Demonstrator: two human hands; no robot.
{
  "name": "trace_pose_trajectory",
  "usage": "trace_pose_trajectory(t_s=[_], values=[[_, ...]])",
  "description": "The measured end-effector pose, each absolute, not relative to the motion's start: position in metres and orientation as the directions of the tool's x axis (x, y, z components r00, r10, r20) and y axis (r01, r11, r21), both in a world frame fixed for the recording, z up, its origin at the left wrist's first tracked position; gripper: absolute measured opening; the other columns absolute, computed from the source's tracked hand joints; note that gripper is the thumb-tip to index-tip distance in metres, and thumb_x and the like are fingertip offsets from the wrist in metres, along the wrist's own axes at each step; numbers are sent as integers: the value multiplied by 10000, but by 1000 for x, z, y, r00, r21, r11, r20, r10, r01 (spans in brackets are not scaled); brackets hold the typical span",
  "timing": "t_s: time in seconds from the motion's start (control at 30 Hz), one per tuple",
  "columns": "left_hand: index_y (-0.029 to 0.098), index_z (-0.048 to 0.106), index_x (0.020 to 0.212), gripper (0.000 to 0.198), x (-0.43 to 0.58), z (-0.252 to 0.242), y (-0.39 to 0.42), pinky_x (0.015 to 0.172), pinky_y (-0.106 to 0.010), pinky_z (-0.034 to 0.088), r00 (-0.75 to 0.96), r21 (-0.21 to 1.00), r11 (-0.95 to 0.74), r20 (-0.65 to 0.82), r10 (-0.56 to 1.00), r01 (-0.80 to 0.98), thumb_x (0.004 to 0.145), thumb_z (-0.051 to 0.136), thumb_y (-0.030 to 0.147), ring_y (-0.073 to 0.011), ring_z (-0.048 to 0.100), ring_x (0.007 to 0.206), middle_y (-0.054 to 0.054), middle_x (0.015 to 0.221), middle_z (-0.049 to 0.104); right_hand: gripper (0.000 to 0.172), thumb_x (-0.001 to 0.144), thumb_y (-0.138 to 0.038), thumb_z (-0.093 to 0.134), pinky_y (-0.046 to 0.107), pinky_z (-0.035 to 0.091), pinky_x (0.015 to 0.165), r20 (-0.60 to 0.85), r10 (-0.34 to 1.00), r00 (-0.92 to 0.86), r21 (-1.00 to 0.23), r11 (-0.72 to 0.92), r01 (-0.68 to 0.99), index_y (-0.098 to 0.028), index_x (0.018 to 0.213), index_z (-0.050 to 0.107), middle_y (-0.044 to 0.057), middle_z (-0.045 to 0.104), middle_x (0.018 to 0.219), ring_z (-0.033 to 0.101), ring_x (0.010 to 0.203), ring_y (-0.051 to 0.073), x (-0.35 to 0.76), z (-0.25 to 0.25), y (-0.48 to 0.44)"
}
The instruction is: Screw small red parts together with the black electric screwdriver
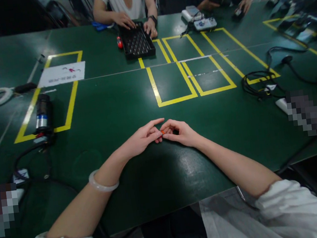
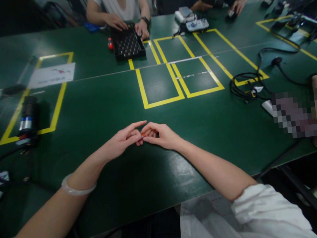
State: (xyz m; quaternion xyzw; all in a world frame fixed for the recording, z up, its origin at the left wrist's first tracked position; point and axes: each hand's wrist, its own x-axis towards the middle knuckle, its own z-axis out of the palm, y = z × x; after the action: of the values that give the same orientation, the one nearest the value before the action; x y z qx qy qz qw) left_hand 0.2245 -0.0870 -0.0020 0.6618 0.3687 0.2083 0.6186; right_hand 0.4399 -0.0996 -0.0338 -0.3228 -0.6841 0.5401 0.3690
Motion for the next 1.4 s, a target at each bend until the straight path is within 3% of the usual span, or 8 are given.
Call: trace_pose_trajectory(t_s=[0.17, 0.3, 0.47, 0.8, 1.2, 1.4], values=[[143, 445, 1435, 565, 225, -8, -90, 810, -311, 492, 589, 976, 103, -199, 783, 193, 945, 540, 408, -154, 620, 812, -36, 879, 646, 224, 887, -359, 680, 275, 505, 694, 129, 849, -512, -982, 182, 54, -180, 992, 595, 25, 695, 852, 628, 730, 128, 439, -32, -100], [126, 590, 1170, 384, 225, -9, -89, 801, -324, 513, 546, 976, 169, -218, 809, 138, 937, 546, 429, -170, 643, 820, -68, 888, 665, 257, 866, -391, 702, 271, 506, 682, 131, 880, -457, -983, 176, 55, -188, 973, 585, 13, 668, 829, 608, 712, 121, 438, -34, -99], [125, 619, 999, 338, 225, -13, -86, 813, -325, 519, 555, 975, 175, -222, 802, 138, 894, 616, 446, -166, 643, 833, -60, 866, 658, 249, 858, -376, 713, 257, 486, 656, 131, 890, -436, -985, 166, 43, -187, 961, 587, 1, 642, 808, 585, 695, 112, 436, -38, -99], [128, 625, 992, 342, 218, -20, -82, 787, -317, 530, 518, 959, 250, -283, 807, 133, 860, 663, 442, -149, 650, 788, -54, 861, 670, 266, 841, -376, 727, 222, 444, 594, 70, 901, -428, -990, 114, 78, -180, 962, 593, -7, 646, 802, 569, 669, 96, 429, -38, -94], [123, 606, 968, 369, 214, -11, -80, 769, -314, 557, 379, 952, 285, -306, 873, 112, 787, 744, 414, -131, 636, 767, -30, 840, 648, 357, 737, -364, 810, 200, 459, 528, -49, 872, -487, -998, -59, -5, -175, 919, 569, -33, 644, 726, 600, 602, 87, 415, -35, -66], [124, 610, 985, 375, 215, -16, -81, 766, -307, 541, 430, 966, 219, -257, 866, 136, 787, 744, 414, -139, 630, 792, -41, 865, 650, 306, 787, -362, 775, 220, 480, 596, 32, 896, -443, -999, 31, -9, -173, 939, 589, -24, 637, 758, 592, 636, 85, 418, -36, -78]])
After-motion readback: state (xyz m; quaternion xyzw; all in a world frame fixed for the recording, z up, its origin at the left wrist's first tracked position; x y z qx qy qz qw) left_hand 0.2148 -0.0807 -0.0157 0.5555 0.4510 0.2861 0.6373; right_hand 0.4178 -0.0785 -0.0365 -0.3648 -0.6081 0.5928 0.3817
